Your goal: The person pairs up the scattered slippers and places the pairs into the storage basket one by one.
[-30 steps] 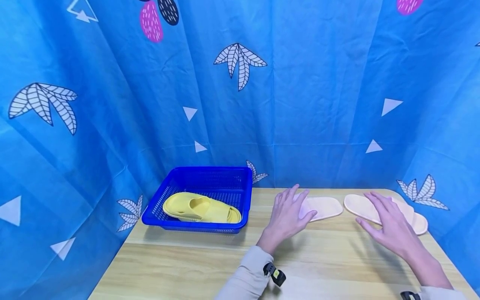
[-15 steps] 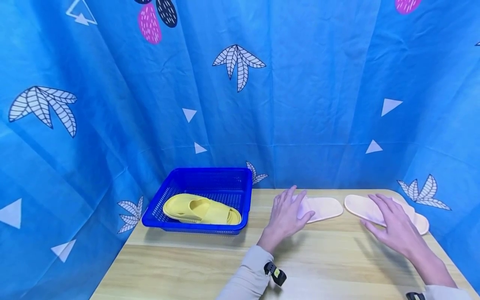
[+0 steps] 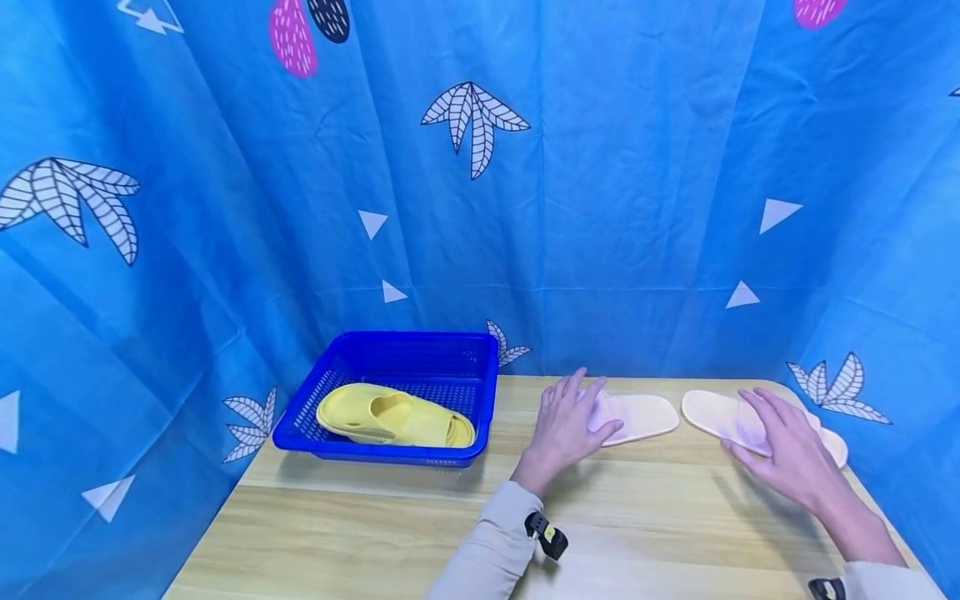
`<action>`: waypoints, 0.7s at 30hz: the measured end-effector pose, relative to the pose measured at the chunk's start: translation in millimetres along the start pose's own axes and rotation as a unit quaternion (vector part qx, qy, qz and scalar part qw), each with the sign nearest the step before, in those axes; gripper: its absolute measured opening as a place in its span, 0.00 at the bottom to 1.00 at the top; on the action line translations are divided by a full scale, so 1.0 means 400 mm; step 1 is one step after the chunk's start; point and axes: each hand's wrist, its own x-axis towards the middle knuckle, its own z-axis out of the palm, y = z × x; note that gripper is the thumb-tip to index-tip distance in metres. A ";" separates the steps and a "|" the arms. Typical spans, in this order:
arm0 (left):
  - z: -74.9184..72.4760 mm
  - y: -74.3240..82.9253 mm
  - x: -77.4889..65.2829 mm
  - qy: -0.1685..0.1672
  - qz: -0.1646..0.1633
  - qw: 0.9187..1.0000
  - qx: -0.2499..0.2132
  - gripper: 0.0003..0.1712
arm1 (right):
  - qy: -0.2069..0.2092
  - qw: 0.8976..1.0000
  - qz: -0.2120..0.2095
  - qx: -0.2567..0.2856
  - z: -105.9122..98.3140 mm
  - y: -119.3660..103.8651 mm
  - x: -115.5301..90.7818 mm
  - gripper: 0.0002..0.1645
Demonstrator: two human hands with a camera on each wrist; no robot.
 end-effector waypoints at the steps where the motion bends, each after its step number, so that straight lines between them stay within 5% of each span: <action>1: 0.001 -0.001 0.001 -0.001 0.000 1.000 0.000 0.44 | 0.000 1.000 0.001 -0.001 0.000 0.003 0.000 0.51; 21: 0.028 -0.002 0.021 -0.034 -0.016 0.999 -0.018 0.50 | -0.057 0.998 0.033 -0.006 -0.009 0.057 -0.007 0.58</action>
